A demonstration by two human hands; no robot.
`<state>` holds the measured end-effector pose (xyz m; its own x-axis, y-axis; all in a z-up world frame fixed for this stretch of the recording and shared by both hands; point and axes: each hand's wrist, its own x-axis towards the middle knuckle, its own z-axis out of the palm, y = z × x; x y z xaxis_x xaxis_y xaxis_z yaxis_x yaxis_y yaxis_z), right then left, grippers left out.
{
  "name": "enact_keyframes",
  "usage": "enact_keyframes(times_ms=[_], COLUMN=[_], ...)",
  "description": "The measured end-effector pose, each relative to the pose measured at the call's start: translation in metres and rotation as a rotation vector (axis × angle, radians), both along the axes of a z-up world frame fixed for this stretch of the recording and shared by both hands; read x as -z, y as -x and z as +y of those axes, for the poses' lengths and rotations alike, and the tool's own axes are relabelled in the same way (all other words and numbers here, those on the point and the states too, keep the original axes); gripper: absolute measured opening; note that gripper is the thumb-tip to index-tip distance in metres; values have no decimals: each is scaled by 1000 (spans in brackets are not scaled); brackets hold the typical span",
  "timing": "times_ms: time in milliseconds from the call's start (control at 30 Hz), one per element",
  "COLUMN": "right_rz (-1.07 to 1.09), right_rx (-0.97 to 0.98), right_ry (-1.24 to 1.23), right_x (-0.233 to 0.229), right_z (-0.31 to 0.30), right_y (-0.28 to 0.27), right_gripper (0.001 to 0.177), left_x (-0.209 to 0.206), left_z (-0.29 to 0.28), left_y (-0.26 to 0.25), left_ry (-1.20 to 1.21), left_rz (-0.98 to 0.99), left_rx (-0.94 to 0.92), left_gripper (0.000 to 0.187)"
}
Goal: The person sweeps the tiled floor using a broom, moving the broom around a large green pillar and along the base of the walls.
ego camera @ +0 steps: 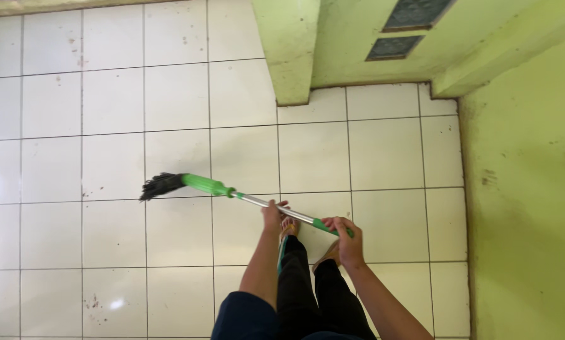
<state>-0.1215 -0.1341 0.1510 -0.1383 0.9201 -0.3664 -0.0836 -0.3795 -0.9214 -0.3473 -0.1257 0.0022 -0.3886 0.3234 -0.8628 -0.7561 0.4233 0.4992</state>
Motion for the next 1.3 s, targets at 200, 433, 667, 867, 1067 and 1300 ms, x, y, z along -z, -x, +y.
enact_keyframes(times_ms=[200, 433, 667, 867, 1067, 1300], right_rz=[-233, -340, -419, -368, 36, 243], right_rx=[83, 164, 71, -316, -191, -107], right_ry=[-273, -742, -760, -603, -659, -469], right_x=[-43, -144, -184, -188, -170, -61], right_z=[3, 0, 2, 25, 28, 0], right_y=[-84, -156, -178, -198, -190, -84], right_gripper=[20, 31, 21, 26, 29, 40], left_x=[12, -3, -19, -9, -3, 35], left_z=[23, 56, 53, 47, 47, -46], left_y=[-114, -295, -393, -374, -306, -118], left_ry=[-139, -106, -43, 21, -191, -407], left_rz=[-262, -501, -834, -1257, -1332, -880], left_rx=[329, 528, 545, -146, -165, -89], left_gripper=[38, 26, 23, 10, 10, 14])
